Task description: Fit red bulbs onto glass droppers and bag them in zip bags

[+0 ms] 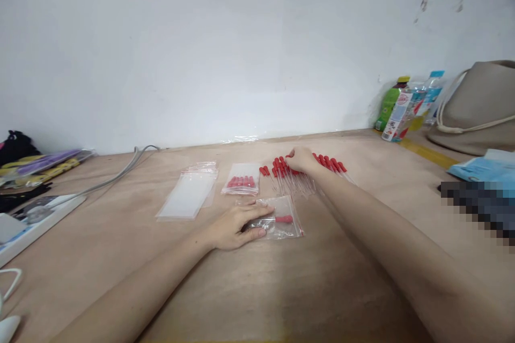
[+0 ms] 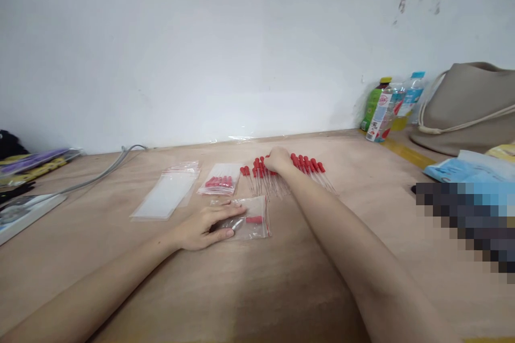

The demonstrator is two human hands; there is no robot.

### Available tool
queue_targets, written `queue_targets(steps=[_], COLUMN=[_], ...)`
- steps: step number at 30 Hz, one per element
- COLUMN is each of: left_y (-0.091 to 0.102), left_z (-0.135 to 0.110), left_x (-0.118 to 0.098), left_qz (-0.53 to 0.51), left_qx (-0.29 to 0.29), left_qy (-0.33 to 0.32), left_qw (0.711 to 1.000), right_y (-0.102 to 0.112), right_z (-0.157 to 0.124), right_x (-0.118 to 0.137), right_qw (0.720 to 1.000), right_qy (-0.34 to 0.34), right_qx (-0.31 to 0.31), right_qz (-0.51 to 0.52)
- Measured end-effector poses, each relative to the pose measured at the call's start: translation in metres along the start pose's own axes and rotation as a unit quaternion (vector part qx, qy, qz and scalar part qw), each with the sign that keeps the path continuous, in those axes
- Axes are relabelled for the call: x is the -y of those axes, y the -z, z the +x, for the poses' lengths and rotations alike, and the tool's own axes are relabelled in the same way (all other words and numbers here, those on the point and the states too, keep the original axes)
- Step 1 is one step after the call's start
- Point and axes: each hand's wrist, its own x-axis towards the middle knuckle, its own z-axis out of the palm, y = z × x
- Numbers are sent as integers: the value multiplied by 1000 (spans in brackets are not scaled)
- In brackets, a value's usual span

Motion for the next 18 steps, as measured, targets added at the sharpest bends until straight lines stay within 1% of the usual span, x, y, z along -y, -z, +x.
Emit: queue_targets(steps=[3,5,6,7,8,10,12,14,16,18], left_y=[1,1,1,1,0,0,0,-1,-1,-2], left_z=[1,2,3,3,4,5,6,6,5,3], left_x=[1,1,2,2,2,2,1,0,-1,-1], left_qz=[-10,-15,-16,-17,-16,-14,-12,-14,-18,-19], left_qx=[29,34,35,36,35,31,27,25,17,4], left_qy=[-18,-18,-17,-17,-17,-18,-17,-16,-16,-13], left_qw=[999,999,999,999,999,999,999,999,1000,1000], right_y=[17,29,33,36,37,35,27,18,10,5], right_z=[-10,-23,-32,-42,-52,-74,-93,-104,-111,-115], right_x=[-7,-17,-23,-29,-34,-43,-48,-49,-48,-46], right_qw=[997,990,974,952,931,902,886,873,866,858], right_qy=[11,20,29,36,39,24,-9,-24,-34,-54], right_qx=[-54,-86,-109,-123,-128,-134,-115,-108,-97,-72], right_qz=[55,111,198,279,339,410,449,474,489,505])
